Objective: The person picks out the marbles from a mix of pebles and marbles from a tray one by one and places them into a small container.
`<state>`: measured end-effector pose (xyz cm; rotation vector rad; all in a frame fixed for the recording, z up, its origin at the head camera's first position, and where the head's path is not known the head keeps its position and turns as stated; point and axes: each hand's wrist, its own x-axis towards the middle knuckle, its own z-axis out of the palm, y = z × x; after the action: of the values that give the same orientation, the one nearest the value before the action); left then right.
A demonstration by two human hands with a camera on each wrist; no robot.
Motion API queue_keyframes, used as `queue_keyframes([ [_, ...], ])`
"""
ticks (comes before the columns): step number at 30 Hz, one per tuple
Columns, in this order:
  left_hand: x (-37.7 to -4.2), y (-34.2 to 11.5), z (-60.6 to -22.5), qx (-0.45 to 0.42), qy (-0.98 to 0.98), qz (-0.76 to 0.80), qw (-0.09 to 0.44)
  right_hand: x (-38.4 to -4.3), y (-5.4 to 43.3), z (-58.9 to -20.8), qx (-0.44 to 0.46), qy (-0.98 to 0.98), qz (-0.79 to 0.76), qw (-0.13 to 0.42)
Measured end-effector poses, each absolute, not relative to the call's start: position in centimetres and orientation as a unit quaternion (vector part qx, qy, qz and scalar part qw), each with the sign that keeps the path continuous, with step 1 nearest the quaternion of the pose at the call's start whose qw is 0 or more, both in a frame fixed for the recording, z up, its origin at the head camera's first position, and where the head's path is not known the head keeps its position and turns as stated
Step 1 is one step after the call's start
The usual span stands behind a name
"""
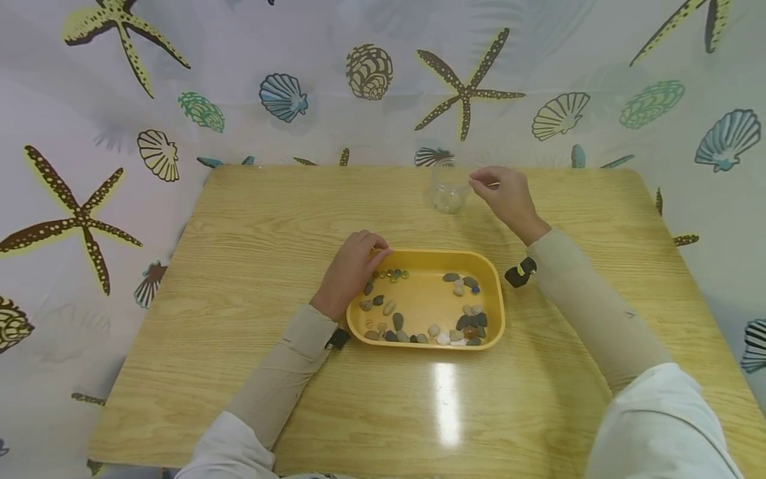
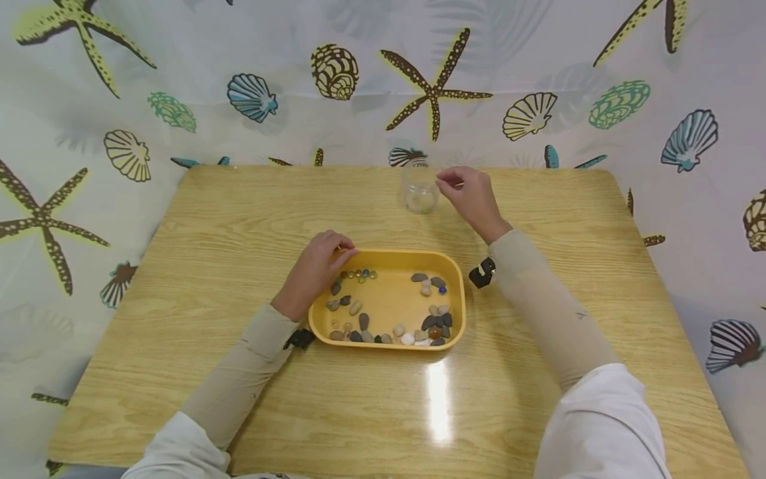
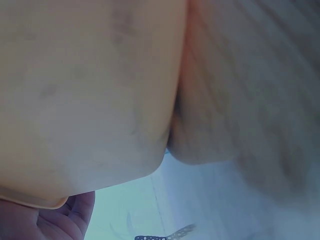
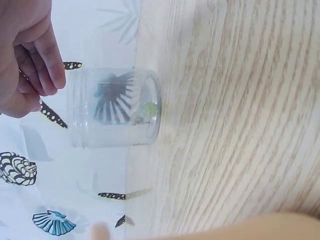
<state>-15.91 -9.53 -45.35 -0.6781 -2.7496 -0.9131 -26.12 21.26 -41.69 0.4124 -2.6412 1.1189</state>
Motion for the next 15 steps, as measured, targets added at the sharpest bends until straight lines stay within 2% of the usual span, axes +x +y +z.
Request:
queue_keyframes([
  [15,-15.9,-9.5,-45.4,-0.228,-0.920,-0.309,0.081,-21.5,18.7,-37.7,0.157,-0.866,0.472,0.051],
])
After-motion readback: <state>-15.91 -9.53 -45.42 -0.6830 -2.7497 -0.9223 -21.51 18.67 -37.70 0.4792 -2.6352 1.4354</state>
